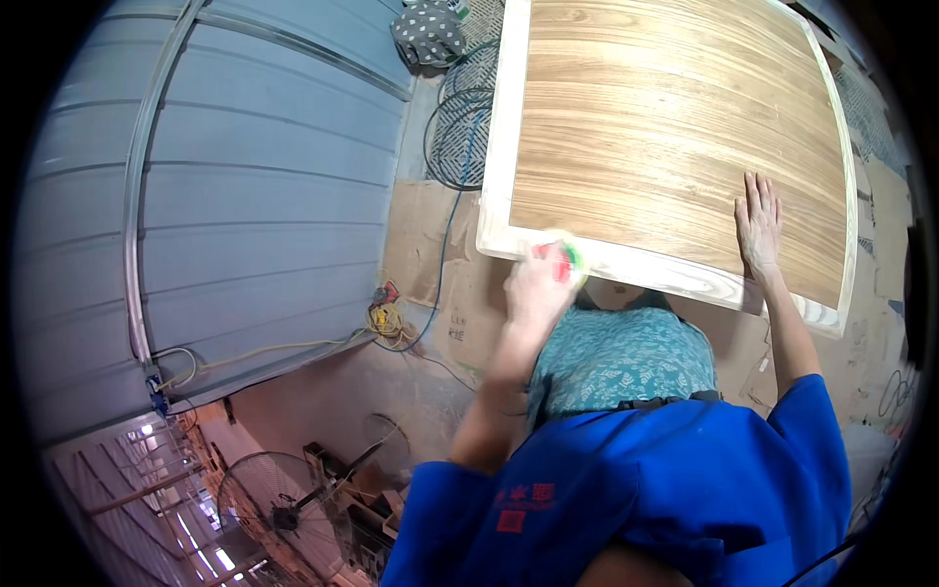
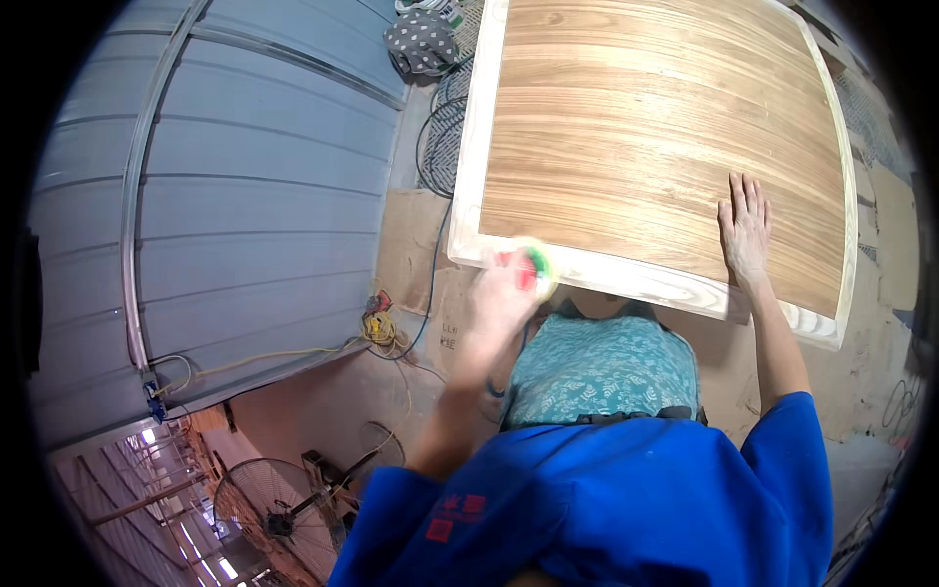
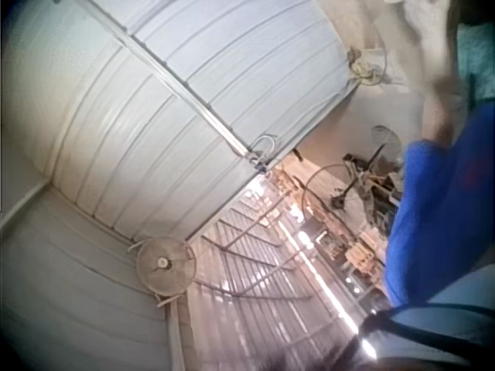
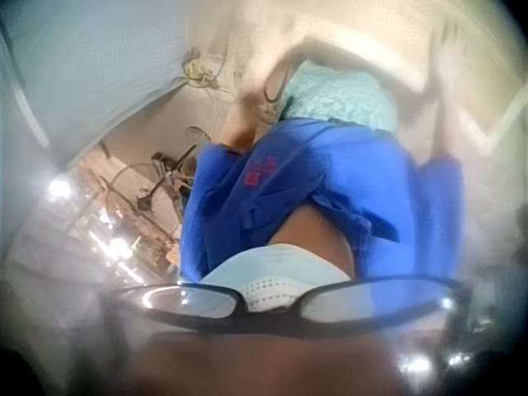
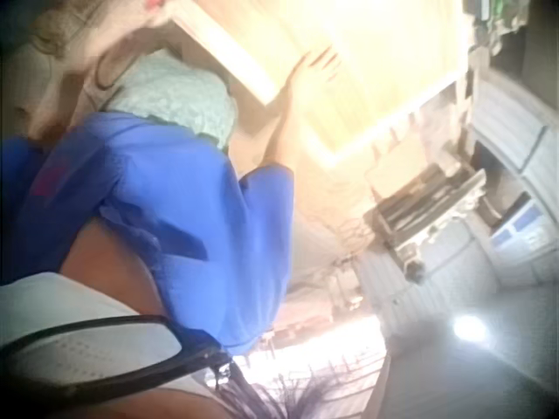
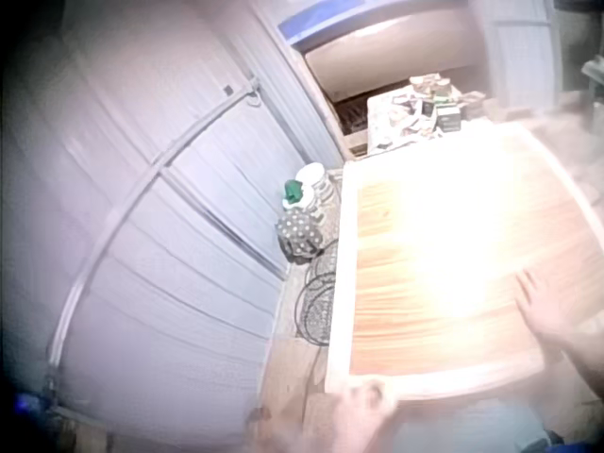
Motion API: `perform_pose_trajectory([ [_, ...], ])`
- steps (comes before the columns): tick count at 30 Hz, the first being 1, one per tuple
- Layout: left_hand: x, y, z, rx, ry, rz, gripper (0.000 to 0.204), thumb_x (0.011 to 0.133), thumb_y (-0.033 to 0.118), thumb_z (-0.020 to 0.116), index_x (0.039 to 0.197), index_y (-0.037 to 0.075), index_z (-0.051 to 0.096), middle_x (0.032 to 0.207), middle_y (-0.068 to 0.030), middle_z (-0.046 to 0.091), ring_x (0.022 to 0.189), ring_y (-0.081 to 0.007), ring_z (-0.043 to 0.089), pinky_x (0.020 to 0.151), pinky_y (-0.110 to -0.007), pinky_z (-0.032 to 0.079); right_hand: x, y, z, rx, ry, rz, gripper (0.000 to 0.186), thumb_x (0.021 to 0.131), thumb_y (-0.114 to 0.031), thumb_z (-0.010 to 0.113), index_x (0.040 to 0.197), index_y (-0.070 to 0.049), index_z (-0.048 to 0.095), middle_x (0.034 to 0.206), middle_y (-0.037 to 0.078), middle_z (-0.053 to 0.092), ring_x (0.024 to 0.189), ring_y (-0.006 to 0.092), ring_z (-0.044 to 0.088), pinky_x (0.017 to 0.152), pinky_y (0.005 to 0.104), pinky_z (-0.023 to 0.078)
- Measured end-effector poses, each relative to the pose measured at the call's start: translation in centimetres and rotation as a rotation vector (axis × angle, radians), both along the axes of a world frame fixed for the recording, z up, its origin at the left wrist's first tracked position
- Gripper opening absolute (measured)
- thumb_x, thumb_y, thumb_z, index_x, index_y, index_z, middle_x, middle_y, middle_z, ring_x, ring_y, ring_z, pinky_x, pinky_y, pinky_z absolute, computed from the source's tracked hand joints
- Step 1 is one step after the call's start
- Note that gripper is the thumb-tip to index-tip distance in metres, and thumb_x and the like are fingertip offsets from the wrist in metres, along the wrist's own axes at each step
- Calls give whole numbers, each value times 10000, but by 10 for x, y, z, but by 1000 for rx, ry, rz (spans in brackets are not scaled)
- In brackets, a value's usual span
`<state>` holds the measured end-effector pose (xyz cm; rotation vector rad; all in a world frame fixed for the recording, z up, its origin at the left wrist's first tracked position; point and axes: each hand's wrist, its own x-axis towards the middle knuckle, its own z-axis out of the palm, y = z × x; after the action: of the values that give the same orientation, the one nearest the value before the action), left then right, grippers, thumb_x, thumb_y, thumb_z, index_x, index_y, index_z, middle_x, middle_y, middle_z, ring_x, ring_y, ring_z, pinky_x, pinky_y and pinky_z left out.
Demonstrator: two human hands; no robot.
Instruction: The person applies a liquid finish to a wooden board using a small bottle and a cloth, then wipes the surface. They later use a handheld orbital sander to smooth the edges and surface of the board.
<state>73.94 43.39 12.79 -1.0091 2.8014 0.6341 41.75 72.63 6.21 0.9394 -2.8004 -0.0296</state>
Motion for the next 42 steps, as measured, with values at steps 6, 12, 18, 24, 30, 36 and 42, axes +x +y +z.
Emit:
perform_pose_trajectory([
  [6, -23, 28, 5, 95, 17, -87, 467, 871, 337, 716, 1303, 189, 615, 1223, -200, 510, 989, -418, 659, 790, -544, 585, -6, 4, -7, -1, -12, -11, 549, 1094, -356, 404, 1604, -156, 357, 1642, 118, 362, 1544, 285, 281, 1247, 508, 196],
  [12, 28, -83, -6, 28, -68, 290, 486, 867, 333, 700, 1309, 193, 556, 1213, -208, 520, 979, -465, 675, 838, -558, 570, 0, -9, -2, -56, -36, -30, 561, 1087, -389, 405, 1608, -188, 357, 1648, 114, 355, 1552, 277, 263, 1261, 505, 167],
  [18, -43, 59, 12, 96, 14, -44, 487, 864, 312, 717, 1324, 220, 589, 1240, -216, 515, 980, -454, 669, 821, -550, 587, 3, -14, 6, 19, -15, -18, 562, 1096, -369, 398, 1617, -169, 331, 1652, 110, 346, 1557, 287, 249, 1254, 506, 185],
  [24, -60, 118, 7, 79, 159, -118, 468, 843, 297, 749, 1281, 192, 623, 1236, -231, 496, 940, -430, 656, 708, -496, 613, -14, 33, 33, 9, -103, 240, 517, 1100, -294, 421, 1596, -153, 377, 1637, 122, 369, 1540, 288, 288, 1255, 450, 209],
  [30, 16, -33, -31, -112, 67, 339, 598, 869, 358, 735, 1411, 209, 531, 1197, -250, 517, 913, -475, 683, 776, -551, 576, -33, 115, 17, -10, -49, 38, 532, 1104, -354, 383, 1607, -184, 362, 1658, 70, 345, 1549, 241, 270, 1261, 460, 182],
  [36, -21, 16, -17, -16, -7, 185, 467, 851, 306, 739, 1279, 179, 601, 1206, -237, 512, 948, -443, 680, 781, -540, 590, -41, 117, 7, -33, -27, 33, 529, 1101, -339, 399, 1605, -183, 372, 1649, 70, 366, 1539, 239, 291, 1264, 452, 186],
  [42, -72, 100, 4, 72, 100, -50, 452, 867, 336, 711, 1293, 213, 623, 1188, -186, 493, 964, -417, 678, 796, -512, 595, -43, 127, 8, -58, -43, 51, 524, 1106, -325, 393, 1603, -159, 377, 1634, 102, 383, 1536, 265, 297, 1253, 449, 203],
])
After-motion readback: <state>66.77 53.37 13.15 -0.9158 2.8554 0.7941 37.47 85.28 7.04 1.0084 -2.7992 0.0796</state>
